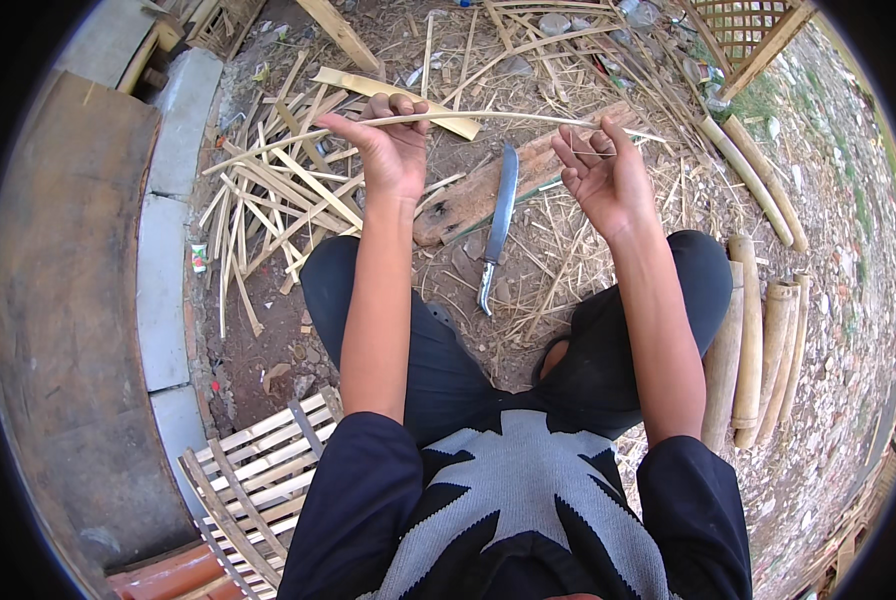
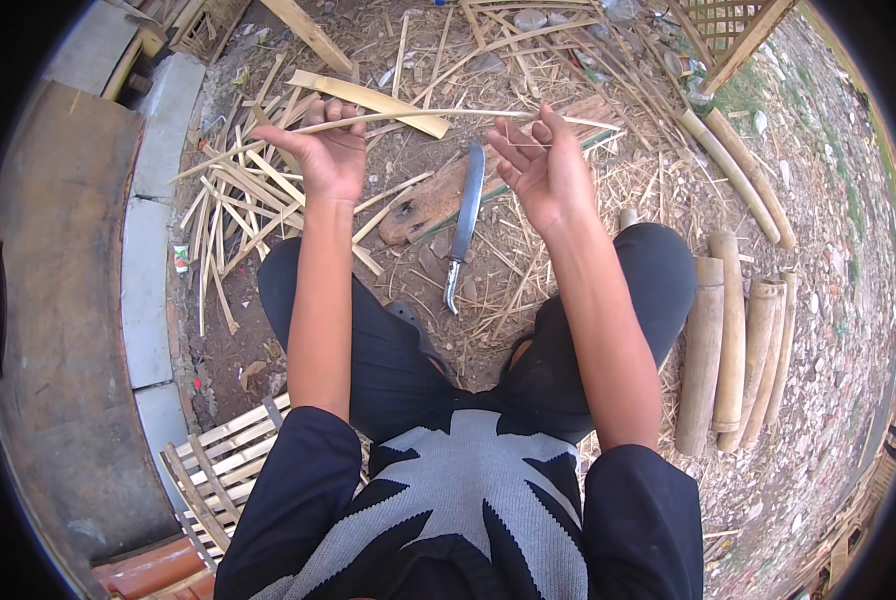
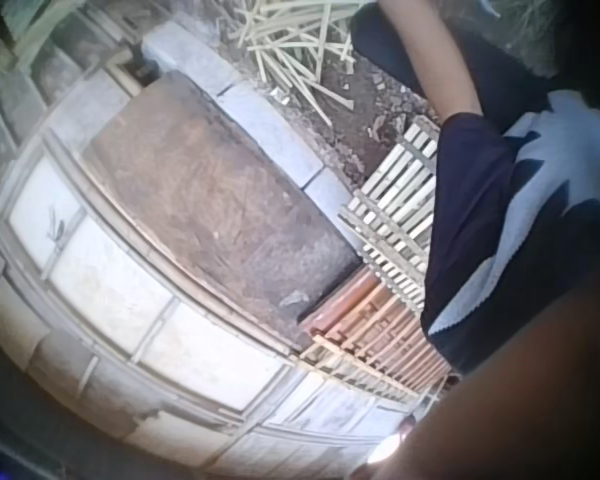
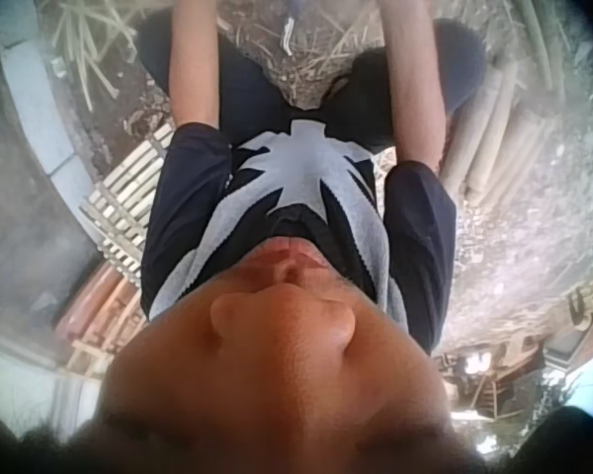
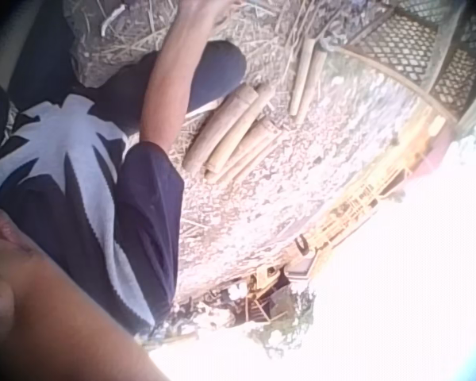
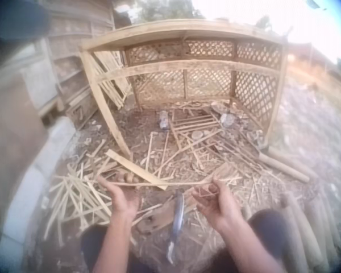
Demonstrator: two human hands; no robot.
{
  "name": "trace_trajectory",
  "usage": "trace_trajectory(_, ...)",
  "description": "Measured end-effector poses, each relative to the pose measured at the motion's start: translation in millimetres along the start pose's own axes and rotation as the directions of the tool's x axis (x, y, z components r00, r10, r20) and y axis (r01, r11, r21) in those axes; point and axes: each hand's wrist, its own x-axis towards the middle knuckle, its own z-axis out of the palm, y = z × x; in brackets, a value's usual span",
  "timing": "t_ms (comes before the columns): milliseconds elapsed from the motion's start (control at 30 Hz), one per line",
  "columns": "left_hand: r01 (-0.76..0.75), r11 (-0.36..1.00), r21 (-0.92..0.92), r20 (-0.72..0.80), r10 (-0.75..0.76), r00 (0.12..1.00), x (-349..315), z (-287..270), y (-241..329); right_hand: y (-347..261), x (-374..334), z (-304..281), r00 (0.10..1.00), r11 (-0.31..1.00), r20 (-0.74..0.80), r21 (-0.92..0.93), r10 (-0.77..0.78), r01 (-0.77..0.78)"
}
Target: The person splits a bamboo piece using a knife and a bamboo mallet, splits and bends a thin bamboo strip by hand, and rubs their fingers.
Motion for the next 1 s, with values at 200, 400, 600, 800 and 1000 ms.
trace_trajectory(200, -0.047, 0.996, -0.074, 0.001, 0.048, 0.999, -1, 11, 3, 1, -1, -1, 1.0, 1.0, 0.01, -0.007, -0.009, 0.009)
trace_trajectory(400, -0.098, 0.982, 0.159, -0.154, 0.122, 0.981, 5, 2, 2, 1, -2, 5, 0.989, 0.989, 0.028, -0.032, -0.146, 0.147)
trace_trajectory(600, -0.12, 0.982, 0.148, -0.173, 0.146, 0.974, 3, 6, 3, -2, -4, 7, 0.972, 0.969, 0.024, -0.072, -0.234, 0.235)
trace_trajectory(800, -0.066, 0.996, 0.066, -0.232, 0.08, 0.969, 1, 11, 8, -6, -7, 10, 0.96, 0.956, 0.007, -0.082, -0.28, 0.28)
trace_trajectory(1000, -0.077, 0.989, 0.127, -0.214, 0.103, 0.971, 2, 7, 7, -10, -8, 11, 0.944, 0.941, -0.033, -0.096, -0.328, 0.324)
